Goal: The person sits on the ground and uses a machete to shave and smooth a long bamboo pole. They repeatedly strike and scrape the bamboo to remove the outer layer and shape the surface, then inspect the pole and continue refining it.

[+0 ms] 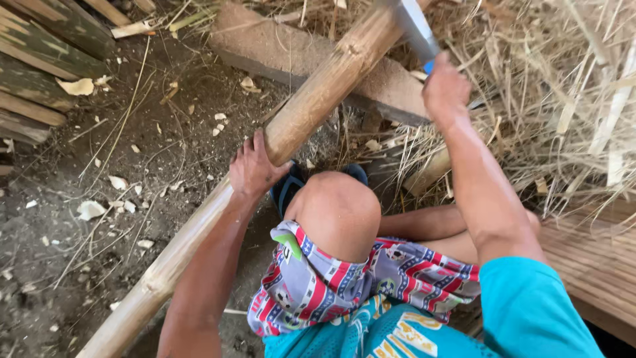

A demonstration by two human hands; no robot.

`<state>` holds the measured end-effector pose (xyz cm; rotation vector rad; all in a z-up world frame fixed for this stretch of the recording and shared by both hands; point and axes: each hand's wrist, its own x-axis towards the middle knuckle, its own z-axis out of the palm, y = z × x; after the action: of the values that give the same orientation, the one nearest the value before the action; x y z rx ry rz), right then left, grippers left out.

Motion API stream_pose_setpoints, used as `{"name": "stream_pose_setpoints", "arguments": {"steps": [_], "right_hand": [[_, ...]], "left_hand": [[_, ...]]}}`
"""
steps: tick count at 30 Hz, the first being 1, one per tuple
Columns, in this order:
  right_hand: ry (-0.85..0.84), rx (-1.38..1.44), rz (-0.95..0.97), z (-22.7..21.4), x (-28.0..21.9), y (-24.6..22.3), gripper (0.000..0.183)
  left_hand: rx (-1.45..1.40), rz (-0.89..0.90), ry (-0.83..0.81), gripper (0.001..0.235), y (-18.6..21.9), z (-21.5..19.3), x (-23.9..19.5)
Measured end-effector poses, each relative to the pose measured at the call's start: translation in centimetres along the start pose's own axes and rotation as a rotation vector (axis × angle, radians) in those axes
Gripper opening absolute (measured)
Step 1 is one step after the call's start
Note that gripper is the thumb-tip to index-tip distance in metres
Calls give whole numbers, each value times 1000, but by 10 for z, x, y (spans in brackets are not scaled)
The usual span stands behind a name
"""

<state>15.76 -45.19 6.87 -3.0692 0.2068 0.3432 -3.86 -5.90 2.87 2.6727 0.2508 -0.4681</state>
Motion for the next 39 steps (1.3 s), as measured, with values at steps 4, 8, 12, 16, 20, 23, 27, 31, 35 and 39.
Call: {"name": "stream_pose_setpoints", "arguments": {"steps": [4, 8, 12, 16, 20, 23, 27, 31, 35, 39], "right_hand": [[189, 192, 85, -15, -3, 1, 26], [-39, 287, 97, 8, -48, -2, 23], [277, 497, 139, 87, -52, -9, 64], [278, 520, 180, 128, -31, 22, 73], [61, 477, 222, 77, -25, 24, 52], [232, 540, 148, 19, -43, -5, 59], [265, 665, -262, -33, -48, -60, 42], [163, 519, -655, -39, -62, -129, 23], [34, 481, -931, -39, -89, -187, 30], [-142, 389, -986, -31, -114, -232, 36]], "left_hand": [[28, 22, 47, 114, 2, 1, -6], [-21, -35, -5, 112, 8, -8, -6], [-74, -63, 12, 100, -12, -11, 2], [-7, -55, 108, 104, -36, 8, 4], [53, -1, 82, 111, -58, 1, 10], [-11, -56, 23, 105, -62, -8, -1], [-92, -56, -80, 81, -81, -26, -19], [-62, -15, -87, 83, -103, -125, -32], [-80, -52, 337, 57, -79, -232, -65], [-227, 37, 480, 48, -34, -228, -47]]}}
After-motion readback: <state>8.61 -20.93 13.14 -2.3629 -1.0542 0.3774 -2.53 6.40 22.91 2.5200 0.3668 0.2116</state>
